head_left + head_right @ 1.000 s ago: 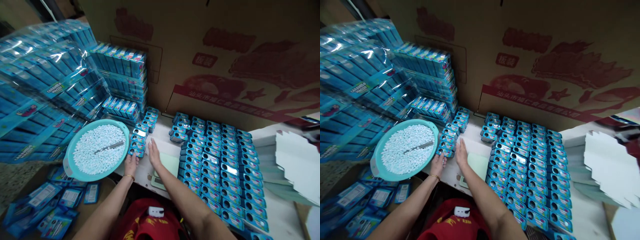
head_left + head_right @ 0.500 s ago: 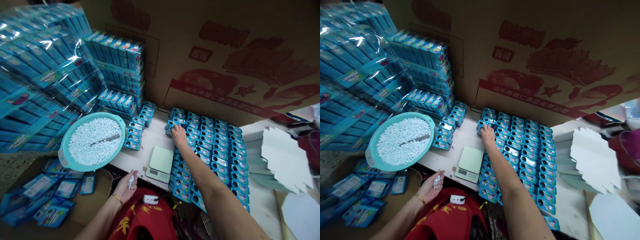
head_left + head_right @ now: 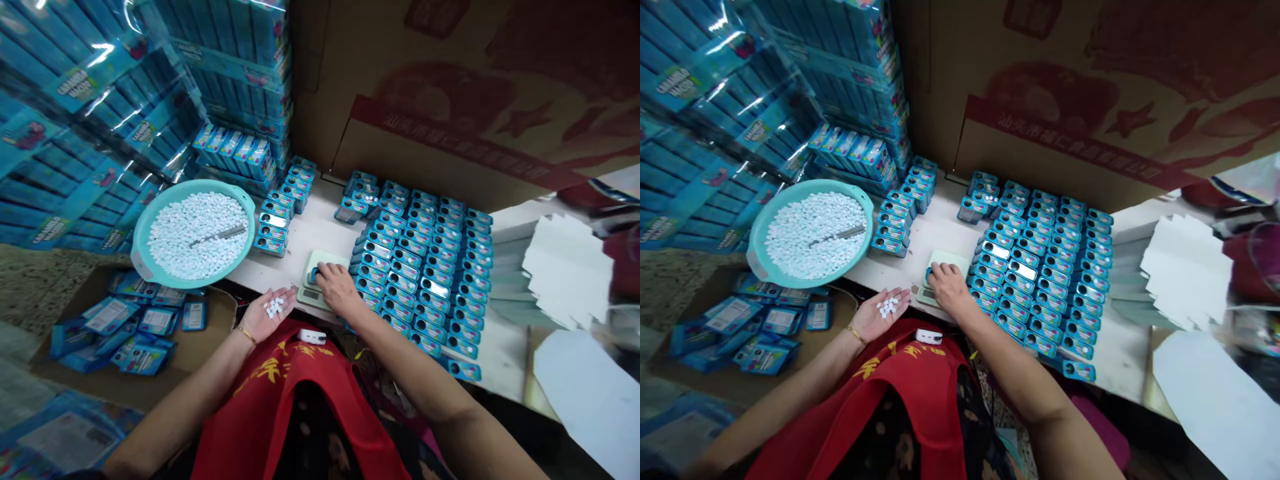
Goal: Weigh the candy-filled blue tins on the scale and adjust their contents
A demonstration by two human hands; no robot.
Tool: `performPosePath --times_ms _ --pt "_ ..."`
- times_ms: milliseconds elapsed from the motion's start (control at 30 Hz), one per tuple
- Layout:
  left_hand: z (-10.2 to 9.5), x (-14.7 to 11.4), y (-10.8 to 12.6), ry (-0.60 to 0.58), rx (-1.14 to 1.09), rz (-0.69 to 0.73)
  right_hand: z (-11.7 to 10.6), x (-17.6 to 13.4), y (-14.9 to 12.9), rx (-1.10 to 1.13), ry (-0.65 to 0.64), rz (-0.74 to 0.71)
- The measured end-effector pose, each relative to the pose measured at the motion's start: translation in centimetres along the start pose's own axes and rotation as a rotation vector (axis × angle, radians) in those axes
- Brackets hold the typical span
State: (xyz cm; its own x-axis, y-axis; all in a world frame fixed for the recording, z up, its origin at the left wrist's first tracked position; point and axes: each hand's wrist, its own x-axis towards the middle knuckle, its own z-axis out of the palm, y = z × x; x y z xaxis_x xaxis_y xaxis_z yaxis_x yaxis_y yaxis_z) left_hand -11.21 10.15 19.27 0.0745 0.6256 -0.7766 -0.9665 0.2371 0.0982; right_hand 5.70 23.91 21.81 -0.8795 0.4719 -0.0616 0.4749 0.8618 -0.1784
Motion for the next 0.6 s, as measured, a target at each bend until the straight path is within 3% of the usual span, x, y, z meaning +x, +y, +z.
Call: performPosePath --times_ms 167,367,600 --pt "-0.7 -0.7 -0.7 0.009 0.039 -0.026 0.9 -1.1 -3.4 0.152 0.095 0.113" --pt "-1.3 -1.6 -1.8 -0.011 0.047 -0.111 0.6 -1.7 -9.6 0.345 -0.057 -0.14" --pt "-2.5 -2.9 -2.5 0.007 0.092 -0.134 2.2 -2.0 -10.6 0.319 -0.16 -0.269"
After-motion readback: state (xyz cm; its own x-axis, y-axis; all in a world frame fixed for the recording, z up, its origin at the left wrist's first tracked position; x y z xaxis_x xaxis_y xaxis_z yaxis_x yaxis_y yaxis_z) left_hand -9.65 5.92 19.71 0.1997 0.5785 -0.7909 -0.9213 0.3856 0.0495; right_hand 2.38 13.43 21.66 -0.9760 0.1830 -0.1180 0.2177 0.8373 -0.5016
